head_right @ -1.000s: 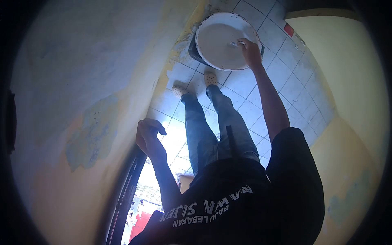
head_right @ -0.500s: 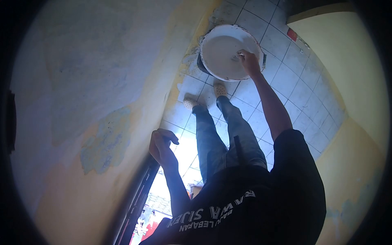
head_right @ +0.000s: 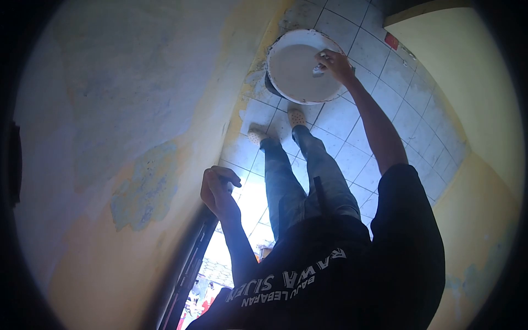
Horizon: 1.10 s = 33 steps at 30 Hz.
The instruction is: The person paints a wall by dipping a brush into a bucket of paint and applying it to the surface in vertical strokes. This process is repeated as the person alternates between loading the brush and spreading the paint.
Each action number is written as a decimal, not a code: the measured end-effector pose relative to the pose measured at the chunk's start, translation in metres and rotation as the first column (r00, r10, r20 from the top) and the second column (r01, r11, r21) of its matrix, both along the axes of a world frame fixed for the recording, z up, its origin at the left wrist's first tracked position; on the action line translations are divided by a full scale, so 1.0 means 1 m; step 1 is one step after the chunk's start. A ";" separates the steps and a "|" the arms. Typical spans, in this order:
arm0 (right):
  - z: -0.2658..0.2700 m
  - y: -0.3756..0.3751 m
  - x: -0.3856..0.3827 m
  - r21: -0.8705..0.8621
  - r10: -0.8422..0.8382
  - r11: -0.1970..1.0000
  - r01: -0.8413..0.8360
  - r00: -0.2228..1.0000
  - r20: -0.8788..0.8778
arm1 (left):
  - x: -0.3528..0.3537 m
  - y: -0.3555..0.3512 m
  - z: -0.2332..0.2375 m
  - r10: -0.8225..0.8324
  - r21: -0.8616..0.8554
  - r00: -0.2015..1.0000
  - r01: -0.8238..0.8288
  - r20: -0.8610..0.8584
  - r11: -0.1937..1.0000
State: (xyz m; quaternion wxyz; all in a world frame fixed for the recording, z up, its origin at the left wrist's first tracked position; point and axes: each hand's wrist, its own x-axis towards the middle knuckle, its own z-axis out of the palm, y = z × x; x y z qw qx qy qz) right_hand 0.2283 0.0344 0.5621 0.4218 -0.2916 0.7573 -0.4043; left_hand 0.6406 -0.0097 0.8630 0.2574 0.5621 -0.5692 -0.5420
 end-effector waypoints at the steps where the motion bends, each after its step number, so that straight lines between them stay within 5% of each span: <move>1: -0.006 -0.004 0.002 0.013 0.078 0.997 -0.077 0.997 -0.016 | 0.000 0.002 0.000 -0.010 0.000 1.000 0.010 0.006 1.000; 5: 0.003 -0.015 0.010 0.182 0.404 0.902 -0.391 0.914 -0.034 | 0.006 0.007 -0.001 0.008 0.005 1.000 -0.008 0.012 1.000; 11: 0.012 -0.028 0.019 -0.015 0.042 0.999 -0.046 0.976 -0.212 | 0.021 0.012 -0.006 0.090 -0.006 0.996 -0.090 0.000 0.996; 15: 0.005 -0.026 0.021 -0.034 -0.101 0.995 0.095 0.908 -0.408 | 0.021 0.011 0.002 0.075 -0.035 0.997 -0.075 0.019 0.997; 19: 0.008 -0.021 0.026 -0.124 -0.387 0.922 0.367 0.860 -0.333 | 0.021 0.013 0.010 0.079 -0.045 0.997 -0.078 0.012 0.996; 22: 0.002 -0.015 0.021 -0.011 -0.287 0.947 0.320 0.835 -0.470 | 0.028 0.015 0.007 0.073 -0.041 0.997 -0.073 0.018 0.997; 25: -0.021 -0.006 0.011 -0.004 -0.011 1.000 0.014 0.559 -0.829 | 0.027 0.014 0.010 0.015 -0.144 1.000 -0.018 -0.023 0.989; 28: 0.013 -0.016 0.022 -0.180 -0.222 0.974 0.136 0.732 -0.644 | 0.029 0.016 0.024 0.048 -0.046 0.985 -0.056 -0.165 0.997; 31: 0.041 -0.016 0.033 -0.338 -0.479 0.866 0.369 0.807 -0.345 | 0.035 0.011 0.044 0.010 -0.089 0.981 -0.027 -0.193 0.996; 33: 0.106 -0.023 0.061 -0.399 -0.593 0.780 0.481 0.772 -0.228 | 0.044 0.006 0.063 0.017 -0.108 0.984 -0.037 -0.176 0.994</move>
